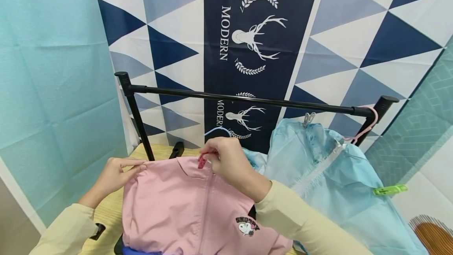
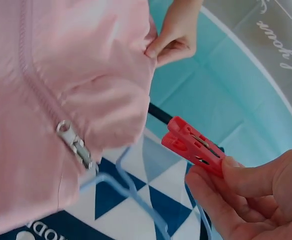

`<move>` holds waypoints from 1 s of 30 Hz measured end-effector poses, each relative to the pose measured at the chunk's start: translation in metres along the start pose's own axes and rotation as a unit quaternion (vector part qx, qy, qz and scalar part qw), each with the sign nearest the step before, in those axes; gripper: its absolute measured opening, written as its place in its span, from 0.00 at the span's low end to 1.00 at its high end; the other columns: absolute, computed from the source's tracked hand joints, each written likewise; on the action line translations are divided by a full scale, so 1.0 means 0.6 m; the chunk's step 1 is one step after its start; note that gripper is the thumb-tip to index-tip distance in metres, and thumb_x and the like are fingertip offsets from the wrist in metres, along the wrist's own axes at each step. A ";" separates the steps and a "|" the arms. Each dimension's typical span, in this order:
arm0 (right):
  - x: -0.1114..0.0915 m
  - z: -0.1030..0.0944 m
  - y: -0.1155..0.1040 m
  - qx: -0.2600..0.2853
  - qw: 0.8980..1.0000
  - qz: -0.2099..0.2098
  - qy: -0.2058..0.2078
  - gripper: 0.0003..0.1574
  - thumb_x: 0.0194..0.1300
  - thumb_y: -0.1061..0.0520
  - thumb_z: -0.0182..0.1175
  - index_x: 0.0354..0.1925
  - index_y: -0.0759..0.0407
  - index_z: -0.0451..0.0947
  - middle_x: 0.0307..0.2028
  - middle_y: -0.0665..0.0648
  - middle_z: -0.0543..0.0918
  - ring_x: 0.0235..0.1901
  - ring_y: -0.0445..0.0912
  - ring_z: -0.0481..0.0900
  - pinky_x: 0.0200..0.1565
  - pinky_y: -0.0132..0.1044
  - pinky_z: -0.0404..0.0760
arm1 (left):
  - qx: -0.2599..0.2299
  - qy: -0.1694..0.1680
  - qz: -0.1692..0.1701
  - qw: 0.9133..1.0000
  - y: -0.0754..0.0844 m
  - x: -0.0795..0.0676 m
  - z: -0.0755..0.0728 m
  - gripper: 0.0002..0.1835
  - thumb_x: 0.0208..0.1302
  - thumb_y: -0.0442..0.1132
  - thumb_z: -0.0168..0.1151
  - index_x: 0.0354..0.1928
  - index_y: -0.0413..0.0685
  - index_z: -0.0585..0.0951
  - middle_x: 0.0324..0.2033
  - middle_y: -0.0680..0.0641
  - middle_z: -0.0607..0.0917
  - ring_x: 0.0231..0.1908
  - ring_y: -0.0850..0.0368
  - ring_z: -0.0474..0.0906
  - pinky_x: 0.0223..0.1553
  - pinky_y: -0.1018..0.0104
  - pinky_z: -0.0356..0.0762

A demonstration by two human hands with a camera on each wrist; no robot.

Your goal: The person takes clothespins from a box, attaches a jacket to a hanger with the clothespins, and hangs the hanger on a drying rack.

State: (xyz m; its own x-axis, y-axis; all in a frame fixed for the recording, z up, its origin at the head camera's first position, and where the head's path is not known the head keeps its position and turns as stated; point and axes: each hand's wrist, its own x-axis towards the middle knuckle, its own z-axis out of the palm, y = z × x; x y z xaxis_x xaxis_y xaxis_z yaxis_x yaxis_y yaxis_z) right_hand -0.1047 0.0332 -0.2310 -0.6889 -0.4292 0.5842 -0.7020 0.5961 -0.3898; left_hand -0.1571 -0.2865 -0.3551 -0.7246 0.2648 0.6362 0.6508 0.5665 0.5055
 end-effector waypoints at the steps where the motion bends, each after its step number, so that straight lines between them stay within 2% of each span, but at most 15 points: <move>1: 0.002 0.004 -0.002 0.002 1.000 0.001 0.000 0.14 0.54 0.75 0.62 0.29 0.59 0.86 0.29 0.51 0.89 0.32 0.41 0.85 0.36 0.28 0.84 | 0.001 0.000 0.000 1.000 0.001 0.000 0.000 0.09 0.51 0.29 0.71 0.37 0.37 0.88 0.30 0.39 0.89 0.14 0.76 0.55 0.12 0.82 0.50; 3: 0.007 0.013 -0.004 0.009 1.000 0.003 -0.004 0.15 0.54 0.76 0.61 0.29 0.59 0.86 0.29 0.51 0.89 0.33 0.41 0.85 0.37 0.28 0.84 | 0.002 0.001 -0.002 1.000 0.002 0.001 0.001 0.09 0.51 0.29 0.71 0.37 0.37 0.88 0.30 0.39 0.89 0.14 0.75 0.53 0.12 0.82 0.49; 7: 0.016 0.032 -0.005 0.013 1.000 0.003 -0.006 0.16 0.52 0.76 0.60 0.29 0.59 0.87 0.28 0.52 0.89 0.32 0.40 0.84 0.36 0.28 0.84 | 0.010 0.001 0.002 1.000 0.005 0.001 0.002 0.09 0.50 0.29 0.72 0.36 0.37 0.88 0.30 0.40 0.90 0.20 0.76 0.69 0.15 0.82 0.56; 10: 0.023 0.047 -0.005 0.012 1.000 -0.006 -0.003 0.15 0.51 0.76 0.62 0.28 0.59 0.87 0.28 0.52 0.89 0.30 0.40 0.84 0.34 0.27 0.83 | 0.011 -0.001 0.005 1.000 0.006 -0.001 0.003 0.09 0.49 0.29 0.72 0.36 0.37 0.88 0.30 0.40 0.90 0.22 0.76 0.73 0.16 0.82 0.58; 11: 0.026 0.053 -0.004 0.010 1.000 -0.010 -0.002 0.15 0.52 0.75 0.62 0.28 0.58 0.87 0.27 0.52 0.89 0.29 0.40 0.84 0.34 0.27 0.82 | 0.009 -0.003 0.004 1.000 0.006 -0.001 0.003 0.09 0.50 0.28 0.72 0.36 0.37 0.88 0.30 0.40 0.89 0.20 0.76 0.69 0.14 0.82 0.56; 13: 0.033 0.064 -0.003 0.008 1.000 -0.019 0.000 0.14 0.52 0.75 0.62 0.27 0.58 0.87 0.27 0.52 0.88 0.28 0.40 0.84 0.33 0.26 0.82 | 0.011 0.001 0.005 1.000 0.006 -0.002 0.003 0.09 0.49 0.28 0.72 0.36 0.37 0.88 0.29 0.40 0.90 0.22 0.78 0.71 0.16 0.82 0.58; 15: 0.040 0.074 -0.001 0.010 1.000 -0.021 -0.002 0.14 0.54 0.74 0.63 0.26 0.58 0.87 0.27 0.52 0.88 0.28 0.40 0.84 0.33 0.25 0.81 | 0.008 0.003 0.004 1.000 0.006 -0.002 0.003 0.09 0.49 0.28 0.72 0.36 0.37 0.88 0.29 0.40 0.89 0.18 0.77 0.65 0.14 0.82 0.55; 18: 0.052 0.087 0.001 0.012 1.000 -0.020 -0.005 0.13 0.55 0.74 0.63 0.27 0.58 0.87 0.27 0.53 0.89 0.29 0.41 0.86 0.33 0.24 0.81 | 0.008 0.006 0.007 1.000 0.004 -0.001 0.002 0.09 0.49 0.28 0.72 0.35 0.37 0.88 0.29 0.40 0.89 0.18 0.76 0.67 0.15 0.82 0.55; 20: 0.059 0.094 0.003 0.015 1.000 -0.018 -0.012 0.12 0.56 0.73 0.63 0.28 0.59 0.87 0.28 0.53 0.89 0.30 0.41 0.86 0.34 0.24 0.82 | 0.005 0.005 0.007 1.000 0.004 -0.001 0.002 0.09 0.49 0.28 0.72 0.36 0.37 0.88 0.29 0.39 0.89 0.16 0.75 0.63 0.13 0.82 0.52; 24: 0.070 0.105 0.003 0.022 0.999 -0.012 -0.037 0.12 0.56 0.74 0.62 0.29 0.60 0.87 0.28 0.54 0.89 0.31 0.41 0.86 0.36 0.25 0.83 | 0.004 0.007 0.008 1.000 0.004 0.000 0.001 0.09 0.49 0.28 0.72 0.36 0.36 0.88 0.29 0.39 0.89 0.16 0.76 0.63 0.13 0.82 0.52; 30: 0.081 0.115 0.003 0.024 0.997 0.018 -0.076 0.12 0.57 0.72 0.61 0.29 0.59 0.87 0.29 0.54 0.89 0.32 0.40 0.86 0.38 0.27 0.84 | 0.005 0.011 0.011 1.000 0.006 0.001 0.002 0.09 0.49 0.28 0.72 0.35 0.37 0.88 0.29 0.40 0.89 0.16 0.75 0.62 0.13 0.82 0.52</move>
State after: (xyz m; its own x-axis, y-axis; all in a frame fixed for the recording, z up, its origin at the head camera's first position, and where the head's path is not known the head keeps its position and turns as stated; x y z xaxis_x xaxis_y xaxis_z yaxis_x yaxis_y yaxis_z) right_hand -0.1520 -0.0333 -0.2523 -0.7305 -0.5080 0.4564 -0.6818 0.5808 -0.4448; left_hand -0.1554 -0.2832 -0.3535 -0.7050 0.2610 0.6595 0.6644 0.5685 0.4853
